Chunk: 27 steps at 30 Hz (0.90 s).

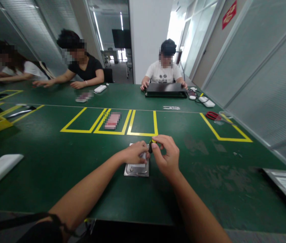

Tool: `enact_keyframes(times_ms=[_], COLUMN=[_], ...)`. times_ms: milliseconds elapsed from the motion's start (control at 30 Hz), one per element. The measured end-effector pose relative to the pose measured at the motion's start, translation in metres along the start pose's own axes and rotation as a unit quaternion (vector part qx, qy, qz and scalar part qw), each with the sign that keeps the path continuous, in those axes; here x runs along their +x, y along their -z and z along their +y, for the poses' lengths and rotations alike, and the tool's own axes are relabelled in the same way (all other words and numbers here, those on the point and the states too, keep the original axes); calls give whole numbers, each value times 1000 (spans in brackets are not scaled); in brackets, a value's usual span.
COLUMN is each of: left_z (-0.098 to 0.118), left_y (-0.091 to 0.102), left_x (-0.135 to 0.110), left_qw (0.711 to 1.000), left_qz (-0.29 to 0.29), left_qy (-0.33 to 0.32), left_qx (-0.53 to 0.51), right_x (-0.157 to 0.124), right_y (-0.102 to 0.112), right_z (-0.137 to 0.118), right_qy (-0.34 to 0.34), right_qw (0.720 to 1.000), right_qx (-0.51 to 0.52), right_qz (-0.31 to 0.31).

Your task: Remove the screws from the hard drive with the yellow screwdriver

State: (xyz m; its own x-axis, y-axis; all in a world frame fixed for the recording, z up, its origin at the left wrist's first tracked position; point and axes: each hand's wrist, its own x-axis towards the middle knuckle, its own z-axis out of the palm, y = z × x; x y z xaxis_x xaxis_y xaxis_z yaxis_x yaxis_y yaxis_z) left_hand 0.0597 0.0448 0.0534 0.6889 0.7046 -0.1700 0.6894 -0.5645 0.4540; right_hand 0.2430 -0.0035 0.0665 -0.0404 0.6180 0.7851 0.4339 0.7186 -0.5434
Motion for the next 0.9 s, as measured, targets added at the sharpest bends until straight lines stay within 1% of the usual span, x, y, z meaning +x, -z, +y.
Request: enact_keyframes(times_ms=[133,400,533,700,833,900], left_z=[-1,-3,-2,-1,-1,0], left_y=[1,9,10,10,12,13], left_x=[2,7,7,7,7,7], left_qw=[1000,998,998,997,997,997], left_qz=[-7,-52,-54,-62,-64,-67], left_qy=[-13,-17,-15,-11,-12,-11], left_qx=[18,35,36,39,37,35], right_x=[-1,1,0,-1,1,2], right_y=[0,-1,-1,-1,-1,-1], right_z=[0,0,0,0,-2,-3], right_qy=[4,-2,0,-3,-15,-10], right_qw=[1000,1000,1000,1000,999,999], right_qx=[-6,-7,-3,-23,-31,-35], right_qz=[-6,4,1,4,15,20])
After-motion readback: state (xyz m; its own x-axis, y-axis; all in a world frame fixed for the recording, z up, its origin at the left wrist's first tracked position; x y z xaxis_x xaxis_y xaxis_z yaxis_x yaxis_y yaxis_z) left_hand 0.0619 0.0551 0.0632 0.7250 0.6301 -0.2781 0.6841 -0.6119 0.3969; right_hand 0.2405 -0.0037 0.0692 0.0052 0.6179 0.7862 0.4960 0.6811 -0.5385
